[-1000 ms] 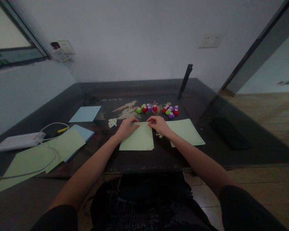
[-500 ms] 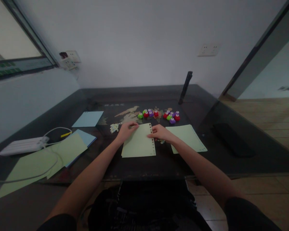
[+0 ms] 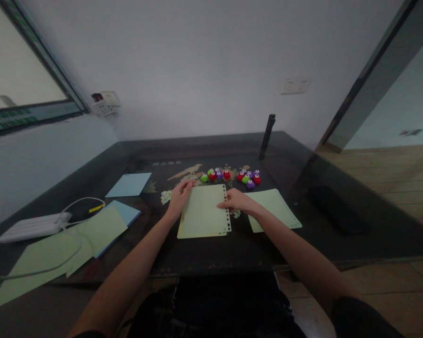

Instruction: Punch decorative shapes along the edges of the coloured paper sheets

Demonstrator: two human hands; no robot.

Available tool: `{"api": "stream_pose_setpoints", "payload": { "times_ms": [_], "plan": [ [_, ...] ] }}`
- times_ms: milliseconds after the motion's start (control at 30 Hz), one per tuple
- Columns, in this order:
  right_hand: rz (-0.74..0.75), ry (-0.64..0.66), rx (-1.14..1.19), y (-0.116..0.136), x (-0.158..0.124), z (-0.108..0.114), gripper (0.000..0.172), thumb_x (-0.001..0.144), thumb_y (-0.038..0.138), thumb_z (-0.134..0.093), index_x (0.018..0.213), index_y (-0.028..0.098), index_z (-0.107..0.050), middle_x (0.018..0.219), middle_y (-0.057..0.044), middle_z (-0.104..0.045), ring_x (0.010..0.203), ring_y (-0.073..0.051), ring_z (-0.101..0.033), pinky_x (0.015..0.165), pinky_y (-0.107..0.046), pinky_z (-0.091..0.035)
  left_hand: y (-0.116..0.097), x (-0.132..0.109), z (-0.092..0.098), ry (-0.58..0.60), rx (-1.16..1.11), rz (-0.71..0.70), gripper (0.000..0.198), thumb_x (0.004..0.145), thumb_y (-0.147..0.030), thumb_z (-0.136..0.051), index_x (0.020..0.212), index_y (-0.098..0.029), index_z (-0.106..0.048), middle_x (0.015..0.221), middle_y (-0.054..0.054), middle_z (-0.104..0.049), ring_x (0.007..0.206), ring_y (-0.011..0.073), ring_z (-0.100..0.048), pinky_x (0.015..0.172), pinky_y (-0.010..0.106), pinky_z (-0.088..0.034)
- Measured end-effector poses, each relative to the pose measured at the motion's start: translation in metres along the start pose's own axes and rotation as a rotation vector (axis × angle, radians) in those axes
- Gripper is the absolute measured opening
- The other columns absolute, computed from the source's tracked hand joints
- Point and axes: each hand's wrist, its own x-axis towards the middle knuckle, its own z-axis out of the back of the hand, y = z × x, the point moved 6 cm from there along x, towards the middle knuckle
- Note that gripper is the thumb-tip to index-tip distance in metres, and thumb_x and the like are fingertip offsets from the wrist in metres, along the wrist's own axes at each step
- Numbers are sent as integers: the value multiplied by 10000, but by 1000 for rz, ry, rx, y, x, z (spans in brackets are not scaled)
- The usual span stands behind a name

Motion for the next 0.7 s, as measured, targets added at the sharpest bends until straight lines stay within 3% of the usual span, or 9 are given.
{"api": "stream_pose_setpoints", "payload": {
  "times_ms": [100, 300, 500, 700],
  "plan": [
    [-6, -44, 23, -3, 1, 11, 121, 665, 214, -705, 696, 108, -658, 602, -22, -629, 496, -91, -509, 434, -196, -370, 8, 2, 6, -56, -31, 21, 367, 893, -454, -431, 960, -161, -643, 926, 57, -669, 865, 194, -610, 757, 285, -482],
    [30, -105, 42, -4, 4, 27, 129, 698, 218, -696, 727, 100, -651, 628, -32, -631, 487, -83, -490, 432, -210, -371, 16, 2, 0, -4, -36, 62, 371, 889, -444, -417, 880, -152, -646, 813, 41, -669, 778, 186, -606, 690, 281, -491],
    [63, -274, 156, 2, -5, 54, 66, 726, 167, -655, 731, 111, -620, 620, -24, -616, 457, -73, -461, 391, -199, -331, 3, -6, -17, 157, 96, -71, 231, 810, -269, -509, 926, -149, -669, 923, 69, -708, 866, 224, -635, 767, 330, -499],
    [48, -497, 261, -12, -22, 90, 58, 731, 171, -634, 711, 119, -618, 597, -14, -613, 438, -75, -460, 389, -200, -339, -4, -4, -36, 256, 169, -109, 225, 832, -315, -520, 903, -167, -674, 928, 77, -708, 853, 221, -644, 815, 356, -497]
  ]
}}
